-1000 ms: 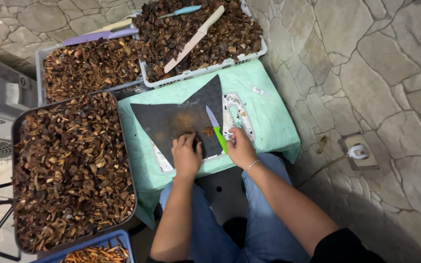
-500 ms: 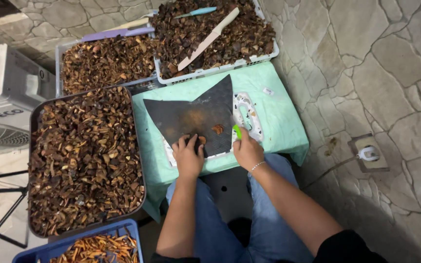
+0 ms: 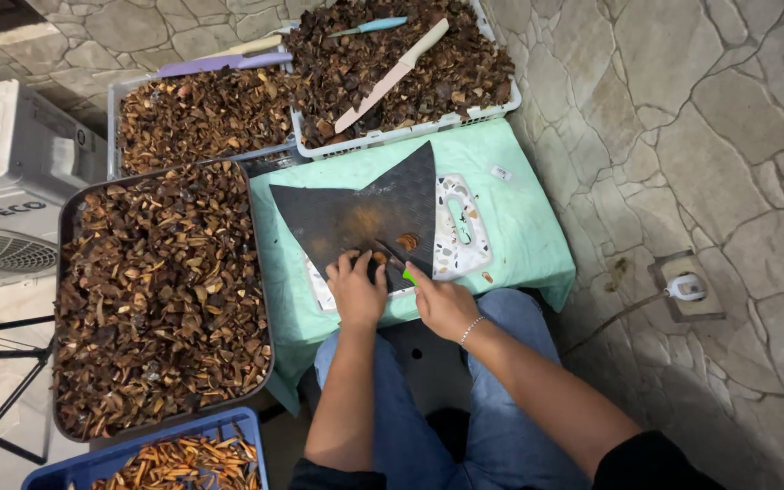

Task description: Cutting small pieces of dried material using a knife on a cutting board

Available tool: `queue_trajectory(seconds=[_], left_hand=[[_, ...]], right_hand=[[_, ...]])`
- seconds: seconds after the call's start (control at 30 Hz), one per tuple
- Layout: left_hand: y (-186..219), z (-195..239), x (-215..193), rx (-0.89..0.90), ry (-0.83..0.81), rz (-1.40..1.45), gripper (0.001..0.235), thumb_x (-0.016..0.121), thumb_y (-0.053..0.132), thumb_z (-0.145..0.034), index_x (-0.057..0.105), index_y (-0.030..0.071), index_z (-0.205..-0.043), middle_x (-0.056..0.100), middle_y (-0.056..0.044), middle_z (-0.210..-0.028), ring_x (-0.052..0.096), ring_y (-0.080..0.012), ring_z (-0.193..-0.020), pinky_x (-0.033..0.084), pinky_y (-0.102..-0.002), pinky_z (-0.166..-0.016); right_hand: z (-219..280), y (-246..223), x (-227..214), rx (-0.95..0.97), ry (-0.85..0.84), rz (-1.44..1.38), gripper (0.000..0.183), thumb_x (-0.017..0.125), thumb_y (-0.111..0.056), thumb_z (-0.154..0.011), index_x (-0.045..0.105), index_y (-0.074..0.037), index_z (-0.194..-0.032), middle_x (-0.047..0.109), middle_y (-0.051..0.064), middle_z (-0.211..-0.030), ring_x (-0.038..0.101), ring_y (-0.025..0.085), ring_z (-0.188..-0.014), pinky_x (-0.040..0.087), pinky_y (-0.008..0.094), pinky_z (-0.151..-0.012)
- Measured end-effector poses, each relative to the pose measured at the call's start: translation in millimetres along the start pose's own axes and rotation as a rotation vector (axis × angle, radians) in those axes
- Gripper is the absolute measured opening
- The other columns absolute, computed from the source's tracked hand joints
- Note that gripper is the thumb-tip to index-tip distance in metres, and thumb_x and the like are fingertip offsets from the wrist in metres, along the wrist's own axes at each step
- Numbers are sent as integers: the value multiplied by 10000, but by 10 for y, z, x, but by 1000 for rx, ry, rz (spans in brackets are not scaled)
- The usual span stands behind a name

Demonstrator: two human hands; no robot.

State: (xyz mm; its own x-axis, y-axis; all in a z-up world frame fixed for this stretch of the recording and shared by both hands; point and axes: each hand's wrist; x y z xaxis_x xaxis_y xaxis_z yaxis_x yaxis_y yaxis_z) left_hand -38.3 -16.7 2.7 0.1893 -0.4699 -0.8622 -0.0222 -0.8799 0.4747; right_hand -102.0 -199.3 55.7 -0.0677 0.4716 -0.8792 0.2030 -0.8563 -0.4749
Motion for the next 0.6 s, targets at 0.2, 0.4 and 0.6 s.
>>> queue_trajectory(seconds=[0.2, 0.4, 0.6], left_hand=[[65, -11, -21, -31, 50, 26, 416, 800, 347, -808, 753, 203, -1196, 634, -6, -1153, 537, -301, -1126, 496, -454, -907], [14, -17, 49, -18, 58, 32, 346, 807, 377, -798, 791, 224, -1108, 642, 28, -1120, 535, -278, -1118, 506, -439, -900], [11, -49, 40, -40, 19, 49, 332, 819, 359, -782, 810, 228, -1087, 640, 30, -1104, 537, -296, -1106, 520, -450, -895]], right_hand=[[-4, 75, 149, -15, 53, 59, 537, 427, -296, -995, 444, -272, -1530, 761, 122, -827, 752, 330, -747, 610, 459, -638], [3, 70, 158, -70, 93, 124, 545, 441, -281, -969, 475, -245, -1512, 734, 117, -755, 738, 341, -689, 604, 472, -602], [-16, 47, 248, -119, 110, 279, 542, 472, -245, -943, 521, -205, -1481, 733, 107, -716, 734, 310, -617, 608, 451, -552]])
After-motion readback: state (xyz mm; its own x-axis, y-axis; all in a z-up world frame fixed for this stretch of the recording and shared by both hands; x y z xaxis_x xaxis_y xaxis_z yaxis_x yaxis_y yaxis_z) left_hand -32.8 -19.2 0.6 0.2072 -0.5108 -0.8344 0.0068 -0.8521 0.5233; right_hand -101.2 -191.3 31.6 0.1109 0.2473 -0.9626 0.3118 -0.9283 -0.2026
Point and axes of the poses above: each hand's wrist, its own z-axis away from the middle knuckle, its own x-axis out of the palm, y = z × x
